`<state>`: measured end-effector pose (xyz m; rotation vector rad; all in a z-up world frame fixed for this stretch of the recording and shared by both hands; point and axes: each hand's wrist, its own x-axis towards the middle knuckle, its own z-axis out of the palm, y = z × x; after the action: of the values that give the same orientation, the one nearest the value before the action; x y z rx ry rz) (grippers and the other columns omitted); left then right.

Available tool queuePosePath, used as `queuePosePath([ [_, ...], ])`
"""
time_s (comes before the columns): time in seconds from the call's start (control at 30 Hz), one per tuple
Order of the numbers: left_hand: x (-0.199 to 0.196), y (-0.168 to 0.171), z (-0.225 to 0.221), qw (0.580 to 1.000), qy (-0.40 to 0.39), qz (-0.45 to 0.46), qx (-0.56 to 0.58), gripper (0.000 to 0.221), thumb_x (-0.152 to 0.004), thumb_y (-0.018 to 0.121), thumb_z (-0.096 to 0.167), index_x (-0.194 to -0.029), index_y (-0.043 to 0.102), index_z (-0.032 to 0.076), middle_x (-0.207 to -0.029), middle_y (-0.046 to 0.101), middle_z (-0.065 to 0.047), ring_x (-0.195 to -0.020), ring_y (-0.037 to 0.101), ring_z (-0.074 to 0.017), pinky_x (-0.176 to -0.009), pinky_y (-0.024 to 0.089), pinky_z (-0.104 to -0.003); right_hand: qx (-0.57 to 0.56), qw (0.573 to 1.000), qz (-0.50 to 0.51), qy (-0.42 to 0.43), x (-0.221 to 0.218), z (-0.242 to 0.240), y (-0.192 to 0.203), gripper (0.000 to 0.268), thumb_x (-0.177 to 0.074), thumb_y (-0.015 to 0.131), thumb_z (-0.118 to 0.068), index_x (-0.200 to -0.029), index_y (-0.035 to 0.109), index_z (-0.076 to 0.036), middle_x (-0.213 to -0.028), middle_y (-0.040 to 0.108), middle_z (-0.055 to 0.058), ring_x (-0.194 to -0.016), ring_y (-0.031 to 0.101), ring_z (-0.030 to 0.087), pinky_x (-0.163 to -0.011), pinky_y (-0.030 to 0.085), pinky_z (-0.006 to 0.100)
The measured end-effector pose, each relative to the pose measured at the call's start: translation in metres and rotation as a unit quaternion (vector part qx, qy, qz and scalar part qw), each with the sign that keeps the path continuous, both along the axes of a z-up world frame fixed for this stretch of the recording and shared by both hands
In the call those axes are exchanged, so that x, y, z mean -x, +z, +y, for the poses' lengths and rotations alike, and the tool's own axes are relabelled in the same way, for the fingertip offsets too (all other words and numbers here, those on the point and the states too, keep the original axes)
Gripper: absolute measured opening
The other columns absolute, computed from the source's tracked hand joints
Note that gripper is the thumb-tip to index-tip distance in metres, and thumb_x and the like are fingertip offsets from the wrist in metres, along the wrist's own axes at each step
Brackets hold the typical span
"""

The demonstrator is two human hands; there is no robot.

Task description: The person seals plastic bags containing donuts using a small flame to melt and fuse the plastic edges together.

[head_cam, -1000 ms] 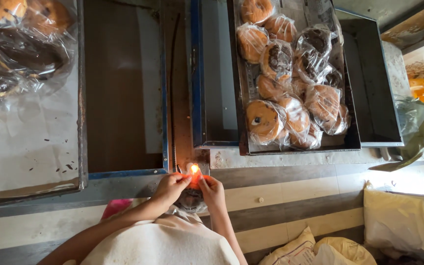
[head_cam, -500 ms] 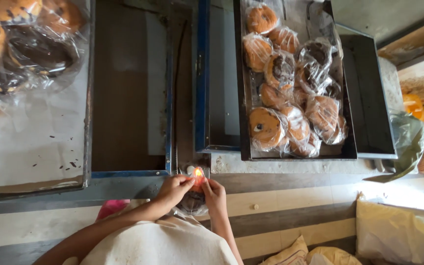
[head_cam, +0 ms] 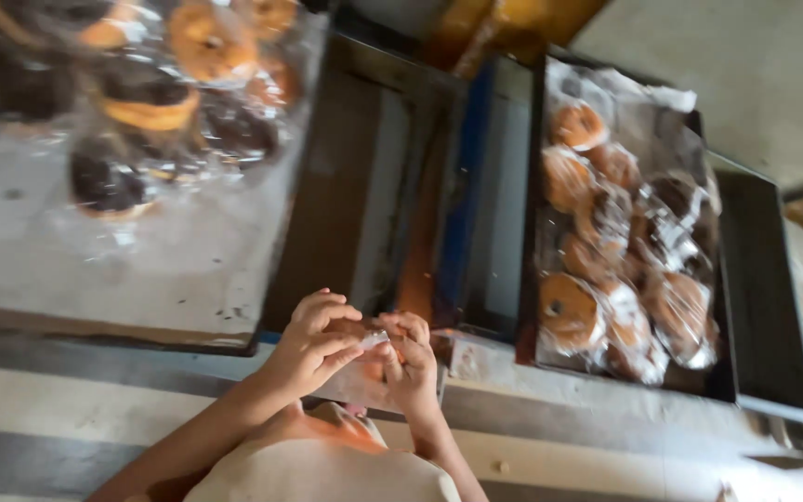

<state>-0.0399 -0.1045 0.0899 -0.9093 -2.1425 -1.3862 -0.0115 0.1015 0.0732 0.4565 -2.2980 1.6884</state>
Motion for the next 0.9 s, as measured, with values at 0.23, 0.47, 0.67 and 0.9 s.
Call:
queuePosePath([
  [0.23, -0.045, -0.087, -0.016, 0.993, 0.105, -0.037, 0.025, 0.018, -0.078, 0.081, 0.019, -0.092, 0.079, 0.010, -0.128, 0.057, -0.013, -0.122, 0.051, -0.0363, -0.105, 0.039, -0.051, -0.144, 0.988, 0.032, 0.043, -0.020, -0.019, -0.022, 0.019, -0.078, 0.082, -0.010, -0.092, 0.072, -0.003, -0.117, 0.067, 0.013, -0.113, 0.060, 0.033, -0.095, 0.049, 0.044],
  [0.47, -0.058, -0.135, -0.007, 0.984, 0.175, -0.017, 0.019, 0.013, -0.082, 0.078, 0.023, -0.080, 0.075, 0.011, -0.131, 0.058, -0.017, -0.118, 0.052, -0.0355, -0.100, 0.041, -0.047, -0.213, 0.976, 0.026, -0.039, -0.013, -0.041, -0.038, 0.023, -0.077, 0.083, -0.015, -0.090, 0.065, -0.009, -0.101, 0.063, 0.009, -0.096, 0.055, 0.031, -0.086, 0.043, 0.043],
  [0.67, -0.062, -0.120, -0.009, 0.979, 0.198, -0.035, 0.026, 0.015, -0.076, 0.076, 0.021, -0.073, 0.072, 0.007, -0.128, 0.059, -0.020, -0.118, 0.053, -0.0406, -0.101, 0.039, -0.053, -0.215, 0.973, 0.015, -0.087, 0.002, -0.048, -0.037, 0.026, -0.084, 0.077, -0.010, -0.104, 0.060, -0.006, -0.101, 0.058, 0.012, -0.094, 0.050, 0.031, -0.084, 0.040, 0.041],
  [0.9, -0.066, -0.127, -0.012, 0.984, 0.176, -0.028, -0.011, 0.024, -0.083, 0.075, 0.019, -0.067, 0.064, 0.004, -0.128, 0.061, -0.021, -0.115, 0.056, -0.0379, -0.096, 0.043, -0.048, 0.141, 0.958, -0.248, 0.002, -0.012, 0.003, -0.095, 0.034, -0.104, 0.060, -0.010, -0.136, 0.053, -0.004, -0.118, 0.059, 0.008, -0.106, 0.053, 0.014, -0.093, 0.044, 0.029],
])
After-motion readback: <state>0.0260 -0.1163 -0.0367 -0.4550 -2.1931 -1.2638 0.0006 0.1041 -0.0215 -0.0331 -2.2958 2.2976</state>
